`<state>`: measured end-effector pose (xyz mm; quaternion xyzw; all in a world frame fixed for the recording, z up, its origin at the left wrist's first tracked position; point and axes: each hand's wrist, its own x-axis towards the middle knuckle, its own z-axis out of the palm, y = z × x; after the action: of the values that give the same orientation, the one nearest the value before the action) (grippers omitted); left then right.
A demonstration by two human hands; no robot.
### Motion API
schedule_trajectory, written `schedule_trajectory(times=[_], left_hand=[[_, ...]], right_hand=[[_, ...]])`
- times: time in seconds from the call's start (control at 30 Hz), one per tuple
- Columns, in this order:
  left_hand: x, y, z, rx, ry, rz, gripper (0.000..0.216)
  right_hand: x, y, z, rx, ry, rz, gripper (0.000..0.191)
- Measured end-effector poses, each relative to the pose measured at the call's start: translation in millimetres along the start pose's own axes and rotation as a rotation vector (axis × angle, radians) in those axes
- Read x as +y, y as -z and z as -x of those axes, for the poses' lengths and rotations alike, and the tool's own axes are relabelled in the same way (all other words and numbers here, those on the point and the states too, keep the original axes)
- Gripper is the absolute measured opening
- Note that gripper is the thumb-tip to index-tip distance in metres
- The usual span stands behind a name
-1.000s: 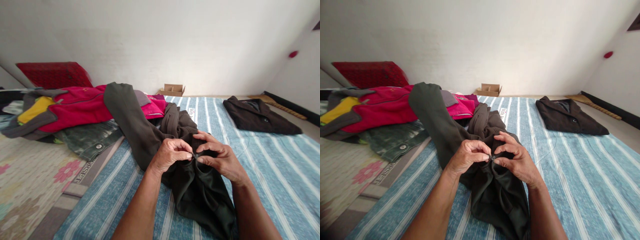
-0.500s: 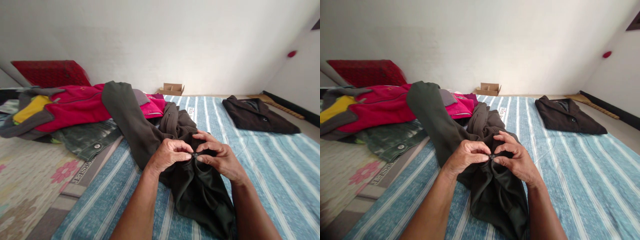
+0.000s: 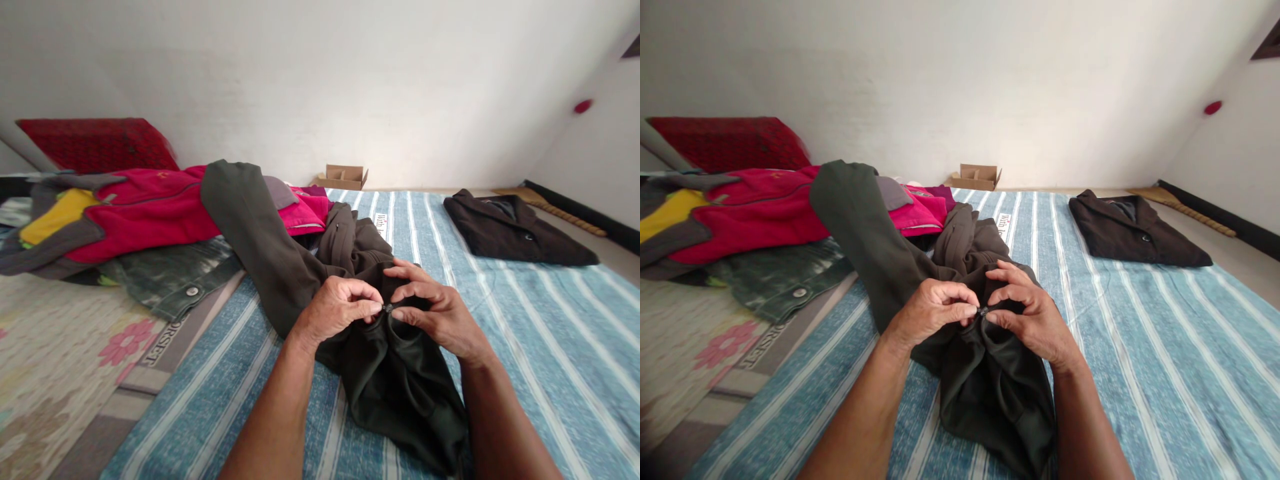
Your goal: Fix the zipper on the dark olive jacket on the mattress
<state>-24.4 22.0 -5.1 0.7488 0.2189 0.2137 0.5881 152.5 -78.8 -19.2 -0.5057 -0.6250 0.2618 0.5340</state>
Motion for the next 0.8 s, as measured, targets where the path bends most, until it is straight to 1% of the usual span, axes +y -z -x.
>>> schedule_trajectory(times=[0.3, 0.43, 0.5, 0.57, 0.63, 0.7, 0.73, 0.8], left_hand=[[-1, -4, -2, 0.016, -0.029, -0.032, 0.008], [-2, -7, -2, 0.032, -0.042, -0.028, 0.009], [-1, -8, -2, 0.045, -0.048, -0.043, 0.011], [-1, -8, -2, 0.061, -0.050, -0.063, 0.012], [0, -8, -2, 0.077, -0.051, -0.079, 0.012], [0, -7, -1, 0.088, -0.049, -0.081, 0.013], [1, -7, -1, 0.092, -0.046, -0.077, 0.015], [1, -6, -1, 0.101, -0.042, -0.068, 0.017]], right_hand=[[5, -1, 0, 0.024, 0.018, 0.042, 0.008], [4, -1, 0, 0.032, 0.037, 0.130, 0.009], [0, -2, 0, 0.028, 0.046, 0.226, 0.014], [-6, -7, 1, 0.028, 0.067, 0.369, 0.024], [-13, -16, 1, 0.042, 0.094, 0.547, 0.037], [-19, -30, 2, 0.079, 0.098, 0.735, 0.045], [-22, -38, 2, 0.107, 0.082, 0.817, 0.045], [-26, -53, 3, 0.184, 0.028, 0.948, 0.035]])
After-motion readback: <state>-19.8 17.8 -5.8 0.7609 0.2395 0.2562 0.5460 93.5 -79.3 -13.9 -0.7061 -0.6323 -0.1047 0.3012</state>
